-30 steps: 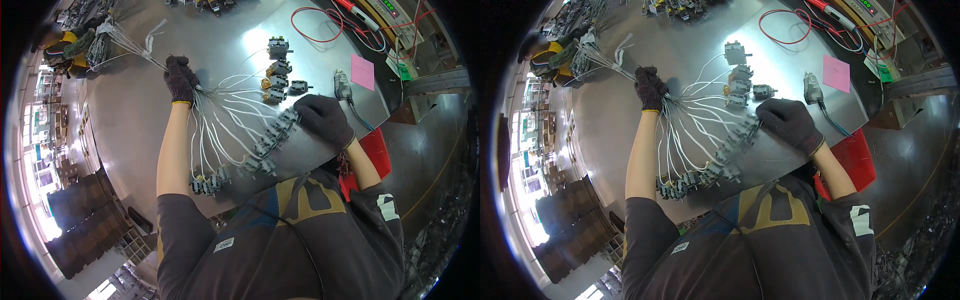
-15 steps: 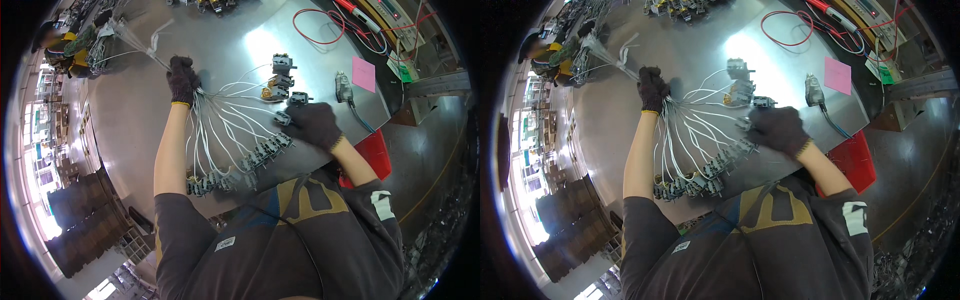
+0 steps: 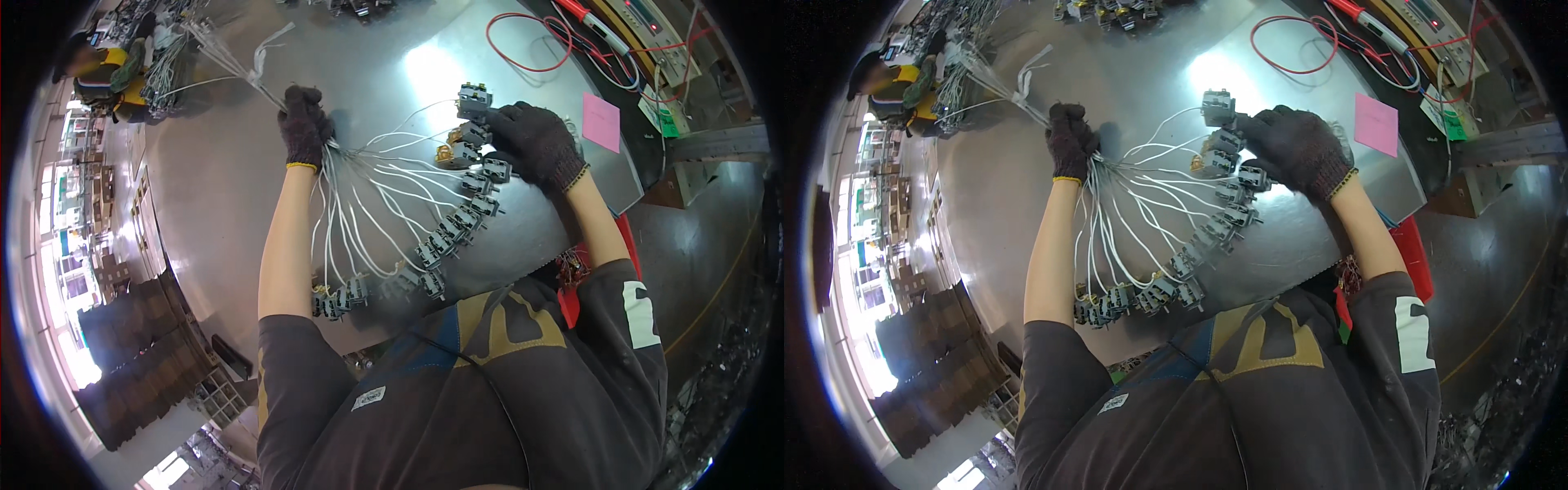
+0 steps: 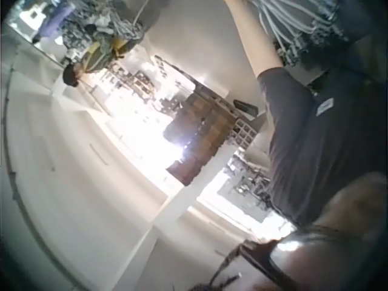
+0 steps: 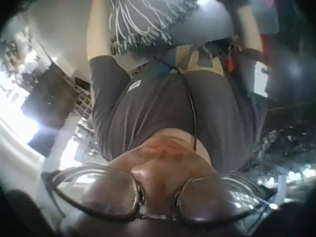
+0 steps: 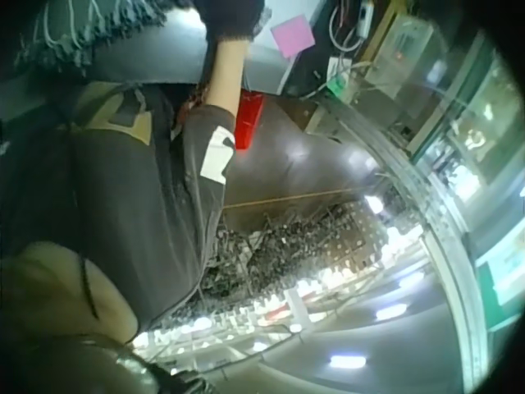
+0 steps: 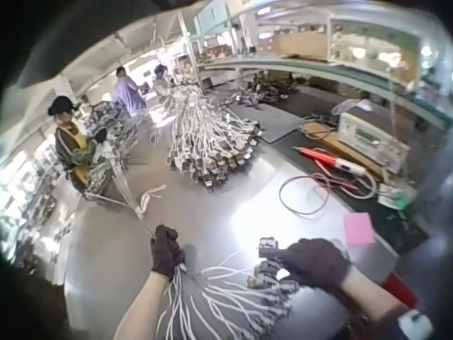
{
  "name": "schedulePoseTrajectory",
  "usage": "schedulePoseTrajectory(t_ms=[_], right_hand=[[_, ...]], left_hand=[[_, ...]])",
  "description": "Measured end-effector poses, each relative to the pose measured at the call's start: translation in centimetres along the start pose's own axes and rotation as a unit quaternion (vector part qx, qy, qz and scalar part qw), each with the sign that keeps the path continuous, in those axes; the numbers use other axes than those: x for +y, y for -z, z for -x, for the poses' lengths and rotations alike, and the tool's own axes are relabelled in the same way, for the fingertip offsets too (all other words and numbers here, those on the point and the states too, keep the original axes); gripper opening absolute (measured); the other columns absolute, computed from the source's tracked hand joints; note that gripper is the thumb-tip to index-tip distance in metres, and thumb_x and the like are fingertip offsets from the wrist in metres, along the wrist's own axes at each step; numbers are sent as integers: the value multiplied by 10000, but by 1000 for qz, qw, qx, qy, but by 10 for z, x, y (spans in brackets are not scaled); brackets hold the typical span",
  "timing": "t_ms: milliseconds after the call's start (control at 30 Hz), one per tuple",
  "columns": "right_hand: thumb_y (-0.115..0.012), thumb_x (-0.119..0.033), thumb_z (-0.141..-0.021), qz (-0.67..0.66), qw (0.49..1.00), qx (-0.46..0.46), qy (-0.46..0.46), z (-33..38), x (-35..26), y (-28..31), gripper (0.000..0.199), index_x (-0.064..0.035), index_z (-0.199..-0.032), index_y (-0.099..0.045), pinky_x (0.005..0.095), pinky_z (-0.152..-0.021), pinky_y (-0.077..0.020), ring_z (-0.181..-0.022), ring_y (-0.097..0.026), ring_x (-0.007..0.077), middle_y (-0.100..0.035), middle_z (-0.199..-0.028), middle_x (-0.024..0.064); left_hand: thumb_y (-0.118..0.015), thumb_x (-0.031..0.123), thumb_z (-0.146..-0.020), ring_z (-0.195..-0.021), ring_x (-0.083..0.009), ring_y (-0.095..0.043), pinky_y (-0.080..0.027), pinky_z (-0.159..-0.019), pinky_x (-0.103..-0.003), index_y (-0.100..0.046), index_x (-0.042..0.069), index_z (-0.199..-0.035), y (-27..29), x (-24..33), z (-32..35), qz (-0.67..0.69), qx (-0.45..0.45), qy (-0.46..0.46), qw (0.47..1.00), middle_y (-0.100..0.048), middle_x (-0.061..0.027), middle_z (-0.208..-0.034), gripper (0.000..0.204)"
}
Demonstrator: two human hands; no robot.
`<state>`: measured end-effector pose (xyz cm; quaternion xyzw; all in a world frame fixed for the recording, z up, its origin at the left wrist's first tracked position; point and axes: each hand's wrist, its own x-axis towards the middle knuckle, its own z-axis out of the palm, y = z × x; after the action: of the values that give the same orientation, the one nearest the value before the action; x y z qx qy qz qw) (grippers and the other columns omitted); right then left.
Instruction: Assemble a wiring harness by connecting multiple electrical components and securing them with tape.
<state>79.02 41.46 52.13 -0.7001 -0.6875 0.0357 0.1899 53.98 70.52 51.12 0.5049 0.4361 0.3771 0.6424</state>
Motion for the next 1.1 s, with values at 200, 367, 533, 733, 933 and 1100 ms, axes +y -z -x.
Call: schedulePoseTrajectory(t_ms=[200, 367, 533, 733, 933, 1100], right_hand=[[-929, -517, -585, -141, 983, 113, -17, -3, -37, -25, 752, -163, -1209, -705, 444, -1121, -435, -1159, -642, 323, -718, -1185, 76], [-912, -516, -645, -164, 972, 96, -136, -5, -68, -47, 604, -151, -1099, -754, 429, -1107, -453, -1101, -681, 285, -743, -1147, 55], [-908, -484, -667, -206, 943, 160, -207, -10, -78, -46, 614, -148, -1137, -701, 403, -894, -567, -983, -700, 260, -723, -1059, 78], [-895, -460, -672, -187, 945, 141, -229, -13, -70, -31, 609, -155, -1157, -688, 412, -851, -563, -919, -688, 283, -714, -969, 80], [-791, -601, -726, 6, 993, 1, -121, -10, -38, 11, 649, -90, -1108, -672, 458, -877, -513, -877, -658, 327, -707, -886, 137], [-793, -535, -786, -25, 984, -129, -118, -10, -37, 25, 614, -108, -1200, -639, 455, -875, -534, -905, -699, 336, -738, -931, 142]], left_hand=[[-591, 488, -1023, -434, -78, -315, -274, -397, -273, -620, 119, -868, 6, -1, 0, 10, -26, -2, 1000, -352, 59, -556, 402], [-576, 497, -1029, -435, -80, -321, -280, -395, -274, -621, 119, -861, 8, 3, -6, -21, -23, 13, 999, -354, 60, -556, 416], [-629, 483, -987, -437, -89, -342, -285, -396, -275, -611, 77, -828, 4, 3, -7, -17, 2, 9, 1000, -358, 47, -561, 436], [-633, 497, -988, -433, -89, -337, -286, -395, -274, -611, 82, -826, 1, 0, -9, -7, -16, 8, 1000, -357, 53, -562, 446], [-588, 458, -1005, -421, -86, -335, -276, -375, -272, -625, 119, -855, 6, 2, -11, -25, -34, 16, 999, -358, 58, -549, 372], [-600, 485, -1004, -424, -82, -329, -277, -381, -268, -626, 122, -861, 7, -1, -11, -20, -22, 8, 1000, -353, 63, -549, 391]])
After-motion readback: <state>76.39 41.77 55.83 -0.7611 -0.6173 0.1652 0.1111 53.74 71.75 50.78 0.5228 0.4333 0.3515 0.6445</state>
